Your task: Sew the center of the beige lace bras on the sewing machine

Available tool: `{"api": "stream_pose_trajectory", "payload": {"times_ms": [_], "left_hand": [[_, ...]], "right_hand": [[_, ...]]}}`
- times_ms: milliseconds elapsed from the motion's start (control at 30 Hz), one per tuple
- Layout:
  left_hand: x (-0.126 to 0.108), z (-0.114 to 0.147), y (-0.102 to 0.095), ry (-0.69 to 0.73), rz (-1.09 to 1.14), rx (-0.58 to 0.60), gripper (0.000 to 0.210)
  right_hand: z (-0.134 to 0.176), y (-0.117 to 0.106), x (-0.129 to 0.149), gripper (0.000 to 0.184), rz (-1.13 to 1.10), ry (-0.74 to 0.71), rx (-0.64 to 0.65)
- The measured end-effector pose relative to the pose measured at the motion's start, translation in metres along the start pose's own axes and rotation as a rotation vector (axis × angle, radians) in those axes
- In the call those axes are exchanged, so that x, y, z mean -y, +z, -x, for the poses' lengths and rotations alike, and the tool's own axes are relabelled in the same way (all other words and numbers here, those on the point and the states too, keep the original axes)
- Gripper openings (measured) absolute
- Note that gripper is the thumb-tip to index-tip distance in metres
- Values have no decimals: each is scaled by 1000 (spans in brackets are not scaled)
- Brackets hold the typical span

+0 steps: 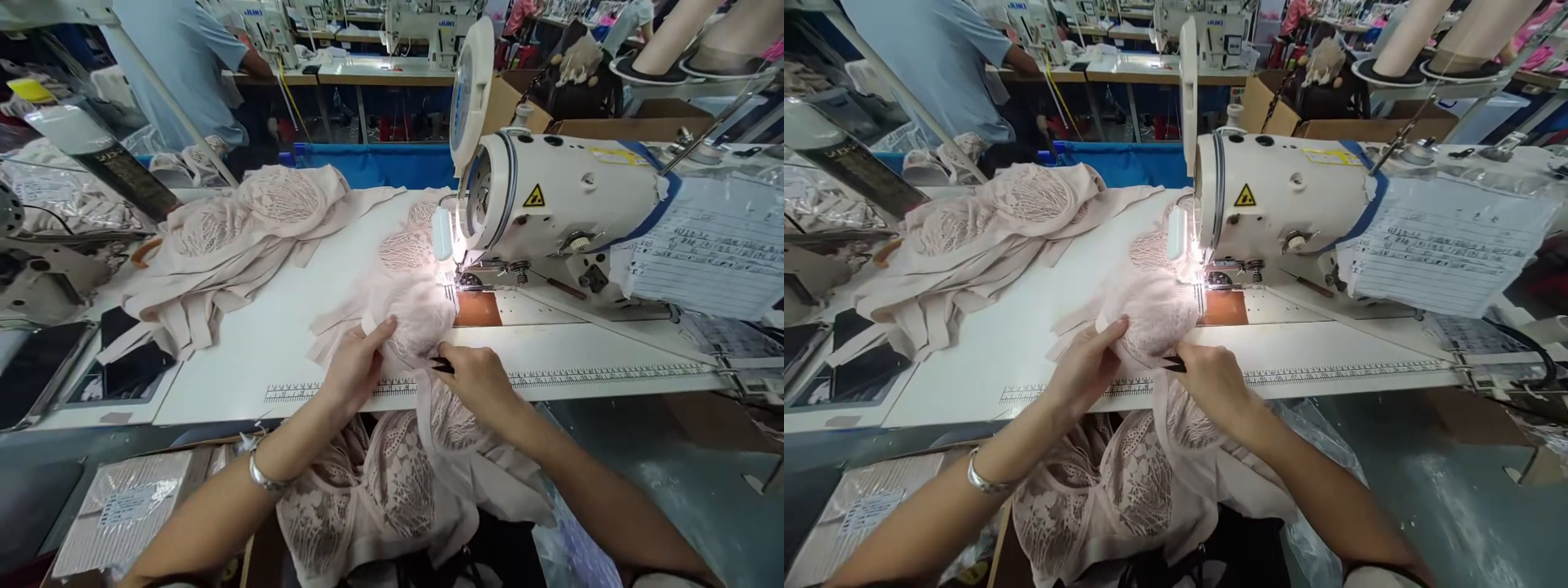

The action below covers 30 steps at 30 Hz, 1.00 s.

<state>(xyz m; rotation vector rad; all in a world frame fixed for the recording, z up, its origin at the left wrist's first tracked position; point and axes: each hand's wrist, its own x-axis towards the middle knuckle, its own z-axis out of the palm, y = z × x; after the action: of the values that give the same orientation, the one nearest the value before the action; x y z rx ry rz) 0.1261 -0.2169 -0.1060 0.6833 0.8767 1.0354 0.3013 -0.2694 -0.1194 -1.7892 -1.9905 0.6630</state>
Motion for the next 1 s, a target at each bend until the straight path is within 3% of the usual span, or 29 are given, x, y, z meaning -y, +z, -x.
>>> {"api": "stream_pose_trajectory", "payload": {"times_ms": [67, 133, 233, 333, 400, 433, 467, 500, 567, 600, 633, 667, 733, 867, 933, 1000], "left_hand": [[-6, -16, -6, 0, -78, 22, 45], [-15, -33, -19, 43, -241, -33, 38], [-40, -56, -47, 187, -664, -134, 22], [-63, -68, -70, 271, -846, -213, 13], [-65, -68, -72, 407, -931, -263, 16], [-60, -67, -68, 487, -992, -234, 16], [-52, -64, -61, 550, -1049, -158, 15], [-42, -62, -51, 606, -1119, -9, 11], [-16, -59, -28, 667, -1233, 404, 11], [-2, -58, -16, 732, -1321, 683, 19], [10, -58, -5, 794, -1397, 877, 27], [21, -58, 4, 849, -1471, 998, 33], [37, -60, 19, 916, -1598, 1025, 43], [44, -68, 29, 942, -1679, 874, 63], [39, -74, 27, 993, -1664, 850, 60], [31, -81, 25, 1050, -1661, 892, 44]], "right_hand": [[7, -1, 4, 13, 249, 14, 49], [12, -5, 4, 10, 281, 45, 121], [12, -17, -5, 14, 43, 97, 170], [4, -30, -19, 30, -165, 118, 190], [-2, -38, -24, 35, -223, 139, 247], [-6, -42, -24, 36, -237, 147, 279], [-9, -48, -23, 36, -241, 145, 312], [-12, -55, -20, 37, -229, 128, 348], [-16, -73, -14, 37, -156, 38, 437], [-17, -84, -12, 37, -100, -22, 498], [-17, -96, -12, 36, -35, -80, 559], [-17, -107, -13, 34, 41, -124, 604], [-18, -123, -21, 31, 236, -121, 583], [-30, -116, -48, 24, 579, 30, 254], [-39, -99, -57, 16, 508, 2, 119], [-49, -80, -64, 13, 353, -16, 43]]}}
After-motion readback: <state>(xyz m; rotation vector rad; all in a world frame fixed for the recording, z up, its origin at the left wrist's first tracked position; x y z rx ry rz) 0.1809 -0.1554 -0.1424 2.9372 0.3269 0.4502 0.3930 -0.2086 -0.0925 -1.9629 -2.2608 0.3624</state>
